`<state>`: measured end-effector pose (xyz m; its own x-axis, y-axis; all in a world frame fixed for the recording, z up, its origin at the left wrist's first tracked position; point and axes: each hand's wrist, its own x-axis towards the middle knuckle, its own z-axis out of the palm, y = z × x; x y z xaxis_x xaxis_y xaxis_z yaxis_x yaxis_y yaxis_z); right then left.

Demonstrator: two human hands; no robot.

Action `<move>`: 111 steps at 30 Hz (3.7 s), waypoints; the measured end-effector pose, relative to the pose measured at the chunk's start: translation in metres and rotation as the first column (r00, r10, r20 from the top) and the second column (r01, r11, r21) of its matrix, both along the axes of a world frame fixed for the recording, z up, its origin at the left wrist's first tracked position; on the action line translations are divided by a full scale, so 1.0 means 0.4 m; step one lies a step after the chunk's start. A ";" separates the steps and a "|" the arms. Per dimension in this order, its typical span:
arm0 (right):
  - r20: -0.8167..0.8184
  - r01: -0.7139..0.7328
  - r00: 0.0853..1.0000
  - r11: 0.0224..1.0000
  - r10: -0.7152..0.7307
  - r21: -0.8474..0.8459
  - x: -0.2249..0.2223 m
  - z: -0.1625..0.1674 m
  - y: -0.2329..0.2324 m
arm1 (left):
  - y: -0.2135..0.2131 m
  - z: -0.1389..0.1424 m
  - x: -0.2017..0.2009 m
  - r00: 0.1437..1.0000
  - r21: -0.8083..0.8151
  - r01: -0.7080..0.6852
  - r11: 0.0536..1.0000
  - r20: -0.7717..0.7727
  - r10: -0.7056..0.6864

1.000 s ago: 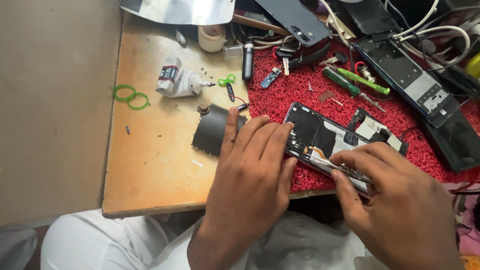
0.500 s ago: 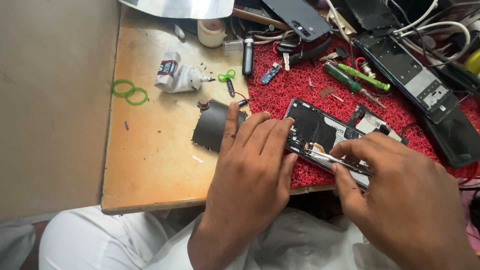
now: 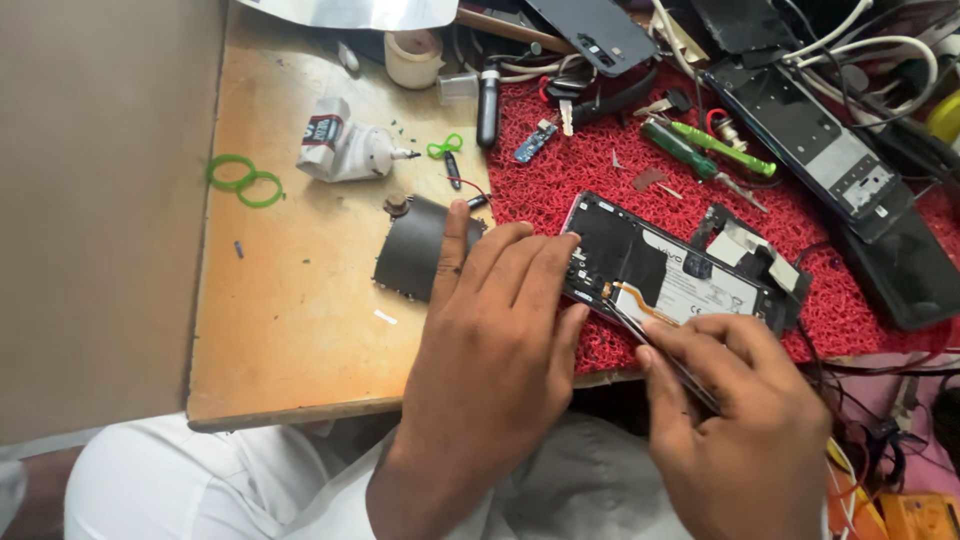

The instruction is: The person uses a green screwdriver to remove screws from the internal frame of a disassembled smartphone. They then use tweezers to lift and remove a black shielding component from the device's interior.

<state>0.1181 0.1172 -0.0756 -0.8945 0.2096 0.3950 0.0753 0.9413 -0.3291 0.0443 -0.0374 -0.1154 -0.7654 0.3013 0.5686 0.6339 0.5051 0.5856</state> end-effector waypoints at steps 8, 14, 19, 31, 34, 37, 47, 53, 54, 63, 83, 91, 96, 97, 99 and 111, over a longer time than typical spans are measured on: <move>-0.082 0.039 0.996 0.998 -0.043 -0.051 0.016 -0.038 -0.008 | 0.009 0.005 0.006 1.000 0.022 -0.019 1.000 -0.012 0.019; -0.034 0.020 0.999 1.000 -0.021 -0.022 0.017 -0.022 0.005 | 0.005 0.003 0.005 1.000 0.006 -0.017 1.000 -0.009 0.017; 0.021 -0.025 0.999 1.000 0.025 -0.005 0.005 0.002 0.022 | 0.003 0.003 0.004 1.000 0.018 -0.017 1.000 -0.013 0.017; 0.054 -0.114 0.992 0.993 0.112 0.016 -0.007 0.018 0.037 | 0.000 0.004 0.004 1.000 0.014 -0.014 1.000 -0.004 0.014; 0.045 -0.115 0.992 0.993 0.114 0.014 -0.006 0.015 0.037 | 0.002 0.005 0.005 1.000 0.013 -0.013 1.000 0.001 0.013; 0.006 -0.133 0.991 0.991 0.133 -0.023 -0.006 0.012 0.032 | 0.000 0.006 0.004 1.000 0.015 -0.014 1.000 -0.001 0.014; -0.072 -0.094 0.993 0.995 0.092 -0.020 -0.001 -0.002 0.027 | -0.003 0.001 0.004 1.000 0.016 -0.009 1.000 -0.015 0.010; -0.076 -0.094 0.993 0.994 0.089 -0.054 -0.016 0.030 -0.006 | -0.018 0.034 0.012 1.000 0.118 0.002 0.993 -0.001 -0.002; -0.061 -0.090 0.995 0.992 0.084 -0.091 -0.024 0.039 -0.023 | -0.036 0.045 0.013 1.000 0.151 -0.002 0.989 -0.009 0.003; -0.025 -0.390 0.921 0.917 0.389 -0.088 -0.172 0.089 -0.206 | -0.277 0.115 -0.016 0.943 0.322 -0.331 0.887 0.152 0.297; 0.179 -0.333 0.933 0.939 0.313 0.090 -0.173 0.120 -0.214 | -0.248 0.064 -0.041 0.986 0.176 -0.167 0.970 0.023 0.166; 0.188 -0.331 0.931 0.940 0.312 0.082 -0.171 0.126 -0.193 | -0.240 0.052 -0.059 0.990 0.214 -0.139 0.967 0.014 0.139; 0.202 -0.286 0.945 0.950 0.258 0.126 -0.155 0.151 -0.119 | -0.238 0.051 -0.060 0.984 0.167 -0.174 0.970 -0.016 0.179; 0.206 -0.272 0.949 0.952 0.241 0.143 -0.153 0.158 -0.098 | -0.237 0.052 -0.060 0.984 0.160 -0.172 0.972 -0.015 0.177; 0.293 -0.131 0.952 0.984 0.090 0.124 -0.148 0.160 -0.060 | -0.234 0.054 -0.061 0.984 0.149 -0.172 0.974 -0.015 0.176; 0.202 -0.157 0.972 0.975 0.124 0.157 -0.097 0.078 -0.022 | -0.101 0.053 -0.024 0.997 -0.014 -0.002 1.000 -0.077 0.001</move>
<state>0.0791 0.1084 -0.0442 -0.9720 0.0207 0.2341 -0.0163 0.9878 -0.1551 0.0346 -0.0778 -0.0941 -0.7201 0.3085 0.6215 0.6760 0.5138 0.5282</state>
